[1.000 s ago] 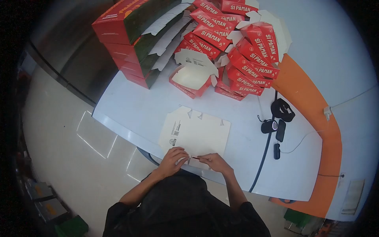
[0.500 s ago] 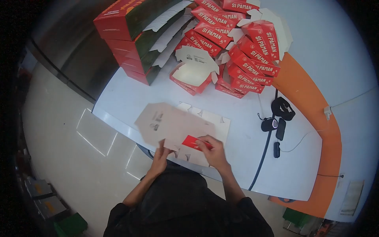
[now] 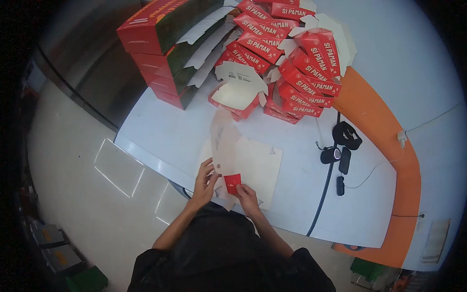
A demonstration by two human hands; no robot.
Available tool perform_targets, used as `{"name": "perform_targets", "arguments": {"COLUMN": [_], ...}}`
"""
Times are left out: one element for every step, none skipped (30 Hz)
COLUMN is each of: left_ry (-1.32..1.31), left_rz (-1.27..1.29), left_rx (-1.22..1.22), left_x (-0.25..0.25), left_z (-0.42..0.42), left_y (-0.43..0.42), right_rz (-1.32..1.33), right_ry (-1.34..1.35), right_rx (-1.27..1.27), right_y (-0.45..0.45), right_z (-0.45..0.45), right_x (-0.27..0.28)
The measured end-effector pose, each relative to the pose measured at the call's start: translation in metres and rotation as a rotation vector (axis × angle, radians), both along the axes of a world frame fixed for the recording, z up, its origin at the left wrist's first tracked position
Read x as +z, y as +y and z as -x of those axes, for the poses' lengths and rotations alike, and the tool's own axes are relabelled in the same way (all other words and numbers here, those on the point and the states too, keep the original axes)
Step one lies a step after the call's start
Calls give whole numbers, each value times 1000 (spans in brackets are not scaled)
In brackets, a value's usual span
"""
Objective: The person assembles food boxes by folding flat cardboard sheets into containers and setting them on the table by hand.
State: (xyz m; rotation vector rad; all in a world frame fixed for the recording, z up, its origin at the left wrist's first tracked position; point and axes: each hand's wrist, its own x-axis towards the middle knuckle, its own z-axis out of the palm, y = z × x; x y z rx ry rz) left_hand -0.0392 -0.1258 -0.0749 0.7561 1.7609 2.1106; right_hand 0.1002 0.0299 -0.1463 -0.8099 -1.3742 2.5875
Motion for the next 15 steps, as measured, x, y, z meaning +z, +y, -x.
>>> {"name": "perform_targets", "arguments": {"left_ry": [14, 78, 141, 206, 201, 196, 192, 201, 208, 215, 216, 216, 214, 349, 481], "left_rz": [3, 74, 146, 216, 230, 243, 256, 269, 284, 299, 275, 251, 228, 256, 286], "left_rx": [-14, -19, -27, -37, -20, -2, 17, 27, 38, 50, 15, -21, -56, -25, 6], "left_x": [2, 4, 10, 14, 15, 15, 14, 12, 10, 11, 13, 21, 26, 29, 31], "left_z": [0, -1, -1, 0, 1, 3, 5, 6, 7, 7, 6, 2, -1, -2, -4], "left_y": [4, 6, 9, 12, 17, 21, 24, 26, 27, 27, 24, 19, 16, 14, 12], "right_rz": [24, 49, 76, 43, 10, -23, -83, -144, -205, -253, -302, -349, -417, -484, -549], "right_ry": [18, 34, 50, 39, 31, 22, -3, -28, -54, -65, -76, -87, -39, 8, 54], "right_rx": [-14, -29, -49, -63, -77, -89, -77, -63, -47, -78, -109, -139, -116, -92, -67], "right_y": [1, 1, -1, -3, -3, -4, -3, -2, -2, -4, -7, -9, -9, -7, -7], "right_z": [0, -2, -5, -6, -5, -4, -3, -3, -3, 0, 3, 7, 9, 11, 13], "right_x": [-4, -9, -8, -8, -8, -6, -3, 1, 6, 20, 35, 48, 56, 62, 68]}}
